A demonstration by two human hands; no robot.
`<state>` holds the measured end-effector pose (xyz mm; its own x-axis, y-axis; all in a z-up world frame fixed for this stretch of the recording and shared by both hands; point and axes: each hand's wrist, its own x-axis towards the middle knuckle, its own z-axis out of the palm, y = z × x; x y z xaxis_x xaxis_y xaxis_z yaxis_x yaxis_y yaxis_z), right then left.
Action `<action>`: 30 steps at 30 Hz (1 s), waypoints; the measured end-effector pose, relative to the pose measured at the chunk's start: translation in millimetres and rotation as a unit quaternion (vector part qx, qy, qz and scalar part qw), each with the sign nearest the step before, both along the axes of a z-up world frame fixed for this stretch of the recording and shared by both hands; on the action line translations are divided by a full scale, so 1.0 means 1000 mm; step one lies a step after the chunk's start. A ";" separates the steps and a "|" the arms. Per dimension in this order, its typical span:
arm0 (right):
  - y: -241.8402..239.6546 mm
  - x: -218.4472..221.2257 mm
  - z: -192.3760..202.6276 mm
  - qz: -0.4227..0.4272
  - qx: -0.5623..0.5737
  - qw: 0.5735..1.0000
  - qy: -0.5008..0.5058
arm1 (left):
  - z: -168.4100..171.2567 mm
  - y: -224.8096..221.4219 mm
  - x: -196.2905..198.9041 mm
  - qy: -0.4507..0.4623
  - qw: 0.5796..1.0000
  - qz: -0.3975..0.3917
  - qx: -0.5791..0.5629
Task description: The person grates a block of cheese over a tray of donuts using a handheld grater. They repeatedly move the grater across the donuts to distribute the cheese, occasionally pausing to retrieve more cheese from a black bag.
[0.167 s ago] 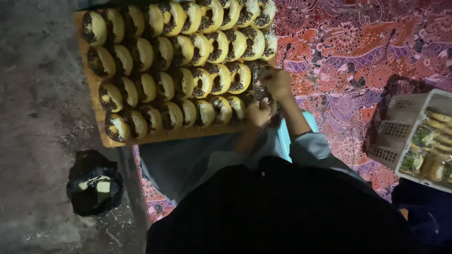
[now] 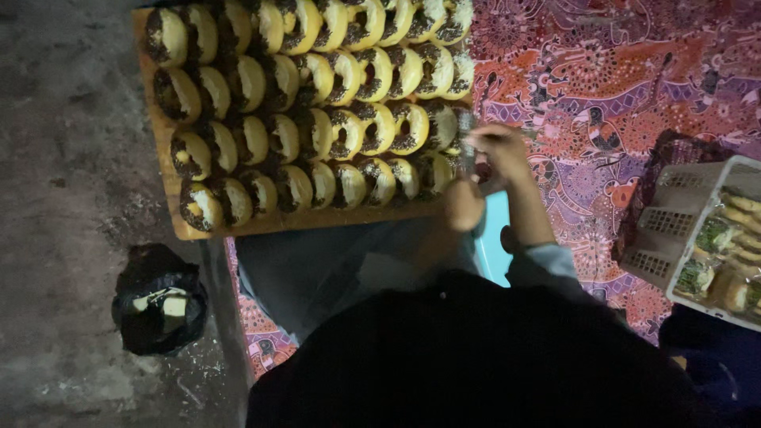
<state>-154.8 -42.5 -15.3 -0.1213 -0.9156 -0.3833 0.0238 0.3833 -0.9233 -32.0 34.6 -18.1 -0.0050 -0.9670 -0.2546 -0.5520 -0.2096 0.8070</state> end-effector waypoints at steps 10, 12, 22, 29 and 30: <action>0.105 -0.033 0.007 -0.175 -0.057 0.976 -0.117 | 0.001 0.075 -0.025 0.145 0.961 -0.077 -0.222; 0.110 -0.025 0.014 -0.161 -0.044 0.986 -0.016 | -0.009 0.076 -0.028 0.153 0.976 -0.067 -0.139; 0.065 0.003 0.079 0.046 -0.145 0.922 0.356 | -0.024 0.049 -0.023 0.358 0.930 0.077 -0.031; -0.019 0.048 0.046 0.085 -0.232 0.875 0.416 | -0.015 0.001 0.021 0.473 0.843 0.184 0.180; -0.029 0.050 0.041 0.082 -0.246 0.870 0.419 | -0.013 -0.001 0.023 0.475 0.850 0.171 0.147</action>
